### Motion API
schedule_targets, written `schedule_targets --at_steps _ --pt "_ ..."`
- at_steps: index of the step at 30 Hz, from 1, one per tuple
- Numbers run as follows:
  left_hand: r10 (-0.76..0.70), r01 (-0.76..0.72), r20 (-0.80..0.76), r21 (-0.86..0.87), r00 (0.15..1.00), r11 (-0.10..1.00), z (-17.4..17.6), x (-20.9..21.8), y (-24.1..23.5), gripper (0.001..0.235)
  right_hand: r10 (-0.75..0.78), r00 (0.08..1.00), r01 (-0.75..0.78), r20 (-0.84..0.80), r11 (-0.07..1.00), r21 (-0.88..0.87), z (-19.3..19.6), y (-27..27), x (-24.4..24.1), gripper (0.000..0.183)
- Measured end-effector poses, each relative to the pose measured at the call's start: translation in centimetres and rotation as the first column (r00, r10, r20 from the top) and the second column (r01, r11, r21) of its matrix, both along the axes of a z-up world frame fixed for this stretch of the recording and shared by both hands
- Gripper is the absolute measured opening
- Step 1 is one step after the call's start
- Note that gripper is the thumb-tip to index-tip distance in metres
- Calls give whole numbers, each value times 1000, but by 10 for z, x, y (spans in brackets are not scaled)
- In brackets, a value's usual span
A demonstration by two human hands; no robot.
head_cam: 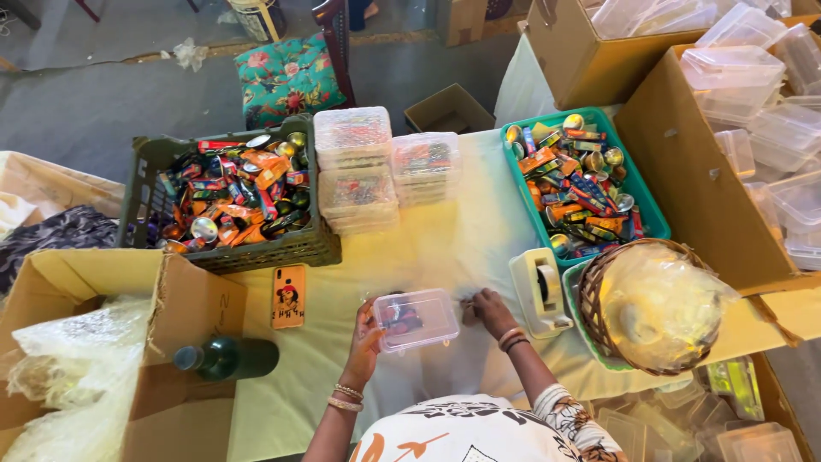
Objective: The person packs small items, including a black brush and colorful tubes, into a clear plastic container. They then wrap the container in bubble wrap and secure it with tape. The person also handles a plastic bag and a basket of bubble wrap.
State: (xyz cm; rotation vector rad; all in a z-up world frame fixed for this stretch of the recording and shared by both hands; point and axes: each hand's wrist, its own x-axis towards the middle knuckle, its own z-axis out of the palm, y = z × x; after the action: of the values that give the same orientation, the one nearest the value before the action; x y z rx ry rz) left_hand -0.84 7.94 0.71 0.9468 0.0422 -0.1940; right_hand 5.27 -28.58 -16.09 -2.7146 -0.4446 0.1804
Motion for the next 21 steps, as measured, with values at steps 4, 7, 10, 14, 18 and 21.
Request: schedule_targets --at_steps 4,7,10,14,18,21 --pt "32 -20 -133 92 991 996 17 -3 -14 74 -410 911 368 -54 744 558 71 38 -7 21" --pt "3 14 -175 94 985 995 12 0 -30 71 -330 937 244 -114 385 890 135 93 -23 24" --pt "-42 50 -133 51 990 997 -23 5 -44 68 165 978 -184 124 423 887 177 142 -38 23" --pt "-37 37 6 20 999 999 -27 5 -39 73 94 905 -261 416 894 365 207 145 -30 46" --pt "-55 64 -91 104 994 992 -2 -1 -36 79 -232 963 131 137 847 514 138 109 -5 39" --pt "-26 33 -118 58 993 998 -9 -2 -38 77 -216 968 121 132 854 507 172 129 -17 42"
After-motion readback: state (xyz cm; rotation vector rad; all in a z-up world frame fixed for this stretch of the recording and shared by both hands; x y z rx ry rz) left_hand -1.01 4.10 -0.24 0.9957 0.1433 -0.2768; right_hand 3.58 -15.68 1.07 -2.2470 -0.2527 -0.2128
